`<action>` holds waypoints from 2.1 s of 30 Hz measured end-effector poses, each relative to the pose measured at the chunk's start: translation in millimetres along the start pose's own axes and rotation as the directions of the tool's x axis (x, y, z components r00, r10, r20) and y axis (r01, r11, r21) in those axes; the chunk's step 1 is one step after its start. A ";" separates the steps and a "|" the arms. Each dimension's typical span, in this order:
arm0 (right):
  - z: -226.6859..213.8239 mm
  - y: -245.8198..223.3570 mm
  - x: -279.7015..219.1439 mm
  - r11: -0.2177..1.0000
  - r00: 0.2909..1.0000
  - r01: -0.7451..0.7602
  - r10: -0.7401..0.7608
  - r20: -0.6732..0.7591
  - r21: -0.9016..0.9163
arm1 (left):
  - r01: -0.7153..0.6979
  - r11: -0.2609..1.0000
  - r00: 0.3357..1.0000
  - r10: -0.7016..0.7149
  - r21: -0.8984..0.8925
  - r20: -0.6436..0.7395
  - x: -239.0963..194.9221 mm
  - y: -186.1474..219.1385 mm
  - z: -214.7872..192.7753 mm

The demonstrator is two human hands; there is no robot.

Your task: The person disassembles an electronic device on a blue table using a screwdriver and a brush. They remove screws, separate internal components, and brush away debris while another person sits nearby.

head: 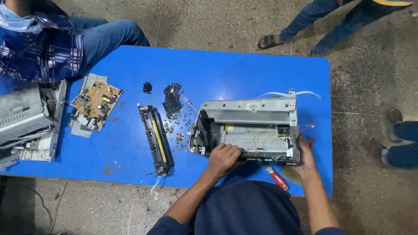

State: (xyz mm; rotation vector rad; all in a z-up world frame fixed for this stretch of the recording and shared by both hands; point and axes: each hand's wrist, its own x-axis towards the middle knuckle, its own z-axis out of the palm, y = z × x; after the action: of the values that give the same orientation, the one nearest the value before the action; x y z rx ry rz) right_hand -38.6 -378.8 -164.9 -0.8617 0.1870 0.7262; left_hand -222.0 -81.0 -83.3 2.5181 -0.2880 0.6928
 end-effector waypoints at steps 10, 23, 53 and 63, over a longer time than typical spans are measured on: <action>-0.1 0.8 9.2 0.954 0.955 -0.057 -0.033 -0.294 -0.293 | 0.114 0.982 0.983 -0.133 -0.149 -0.128 82.1 -11.3 -37.5; -0.3 4.4 7.4 0.937 0.973 -0.018 -0.065 -0.223 -0.349 | 0.362 0.758 0.897 -0.124 -0.543 0.425 197.5 -52.3 -7.7; 7.4 6.1 15.6 0.943 0.976 -0.040 -0.034 -0.215 -0.331 | 0.421 0.855 0.857 -0.265 -0.304 0.442 175.4 -25.4 -40.7; 13.9 8.4 3.4 0.977 0.983 -0.030 -0.010 -0.182 -0.213 | 0.435 0.580 0.854 -0.024 -0.689 0.519 213.3 -43.1 -7.3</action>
State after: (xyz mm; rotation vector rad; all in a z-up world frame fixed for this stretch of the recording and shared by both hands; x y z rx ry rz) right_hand -43.3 -363.1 -162.6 -1.1359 0.2802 0.6845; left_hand -30.3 -54.9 16.4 1.7313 -0.3158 -0.1806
